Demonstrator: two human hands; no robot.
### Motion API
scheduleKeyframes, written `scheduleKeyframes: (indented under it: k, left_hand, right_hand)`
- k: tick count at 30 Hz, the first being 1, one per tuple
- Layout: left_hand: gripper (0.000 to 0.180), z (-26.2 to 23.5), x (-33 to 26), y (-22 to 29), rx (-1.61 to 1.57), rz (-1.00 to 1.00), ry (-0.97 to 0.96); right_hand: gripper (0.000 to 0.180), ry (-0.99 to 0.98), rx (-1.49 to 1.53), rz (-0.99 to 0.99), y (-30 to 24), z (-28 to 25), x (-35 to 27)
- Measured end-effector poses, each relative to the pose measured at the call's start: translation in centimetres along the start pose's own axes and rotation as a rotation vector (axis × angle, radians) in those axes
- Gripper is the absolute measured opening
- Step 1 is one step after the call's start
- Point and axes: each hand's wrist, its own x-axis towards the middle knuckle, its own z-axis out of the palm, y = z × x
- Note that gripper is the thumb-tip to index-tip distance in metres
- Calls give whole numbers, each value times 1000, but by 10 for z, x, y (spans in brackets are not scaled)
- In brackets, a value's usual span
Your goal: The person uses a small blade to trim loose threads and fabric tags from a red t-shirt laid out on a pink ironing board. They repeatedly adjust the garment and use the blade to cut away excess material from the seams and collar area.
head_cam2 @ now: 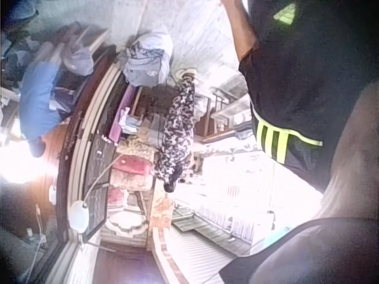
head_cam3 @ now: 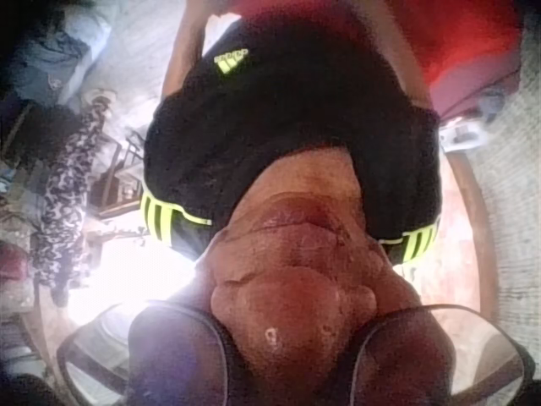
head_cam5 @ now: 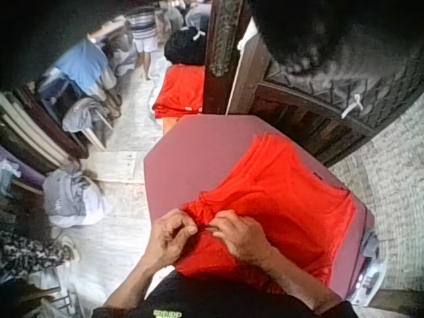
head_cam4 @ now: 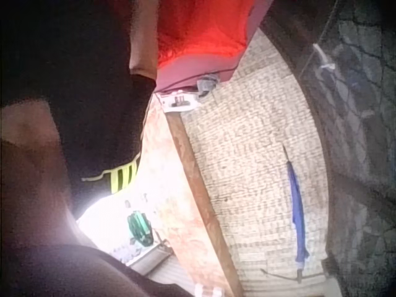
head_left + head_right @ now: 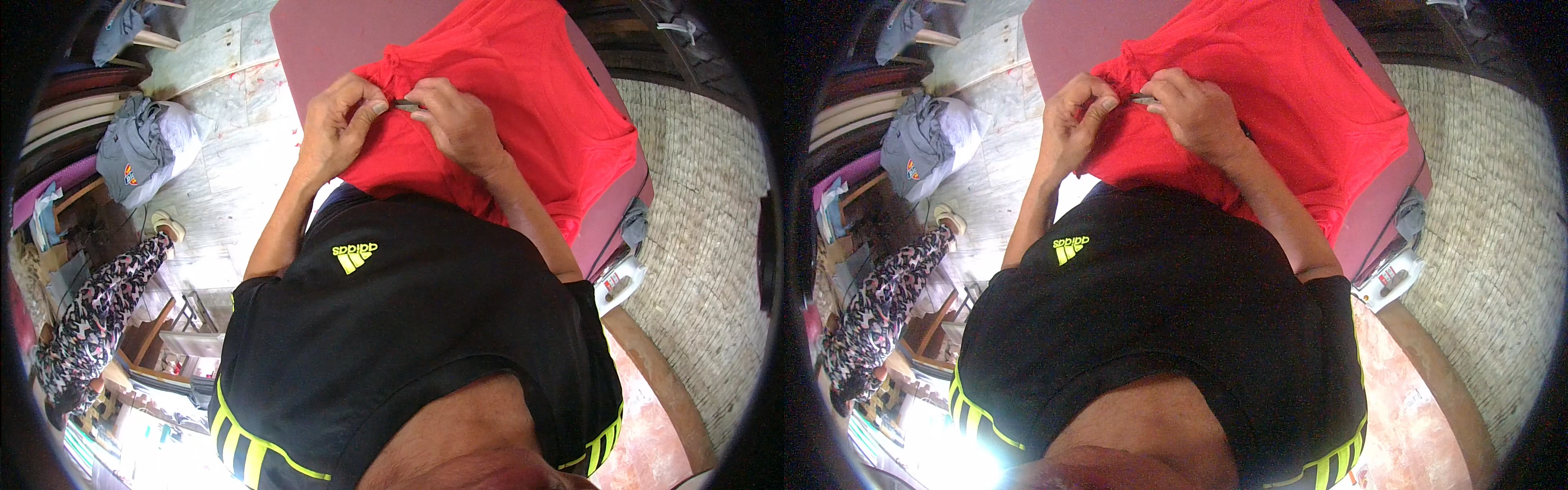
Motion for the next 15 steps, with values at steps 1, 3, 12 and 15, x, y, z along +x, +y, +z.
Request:
scheduleKeyframes:
  k: [1,3,12,15]
  left_hand:
    - [10,2,-3,1,-3,-1,-12]
    - [6,4,2,2,47,38,-21]
    - [14,-14,9,-17,196,-1,8]
    - [29,-8,26,-7,344,213,-43]
  right_hand:
    - [25,-1,-6,1,-2,0,1]
    - [22,-54,-40,35,-4,1,-6]
    - [25,-4,173,184,-16,-15,4]
    - [26,17,137,234,-11,-16,-2]
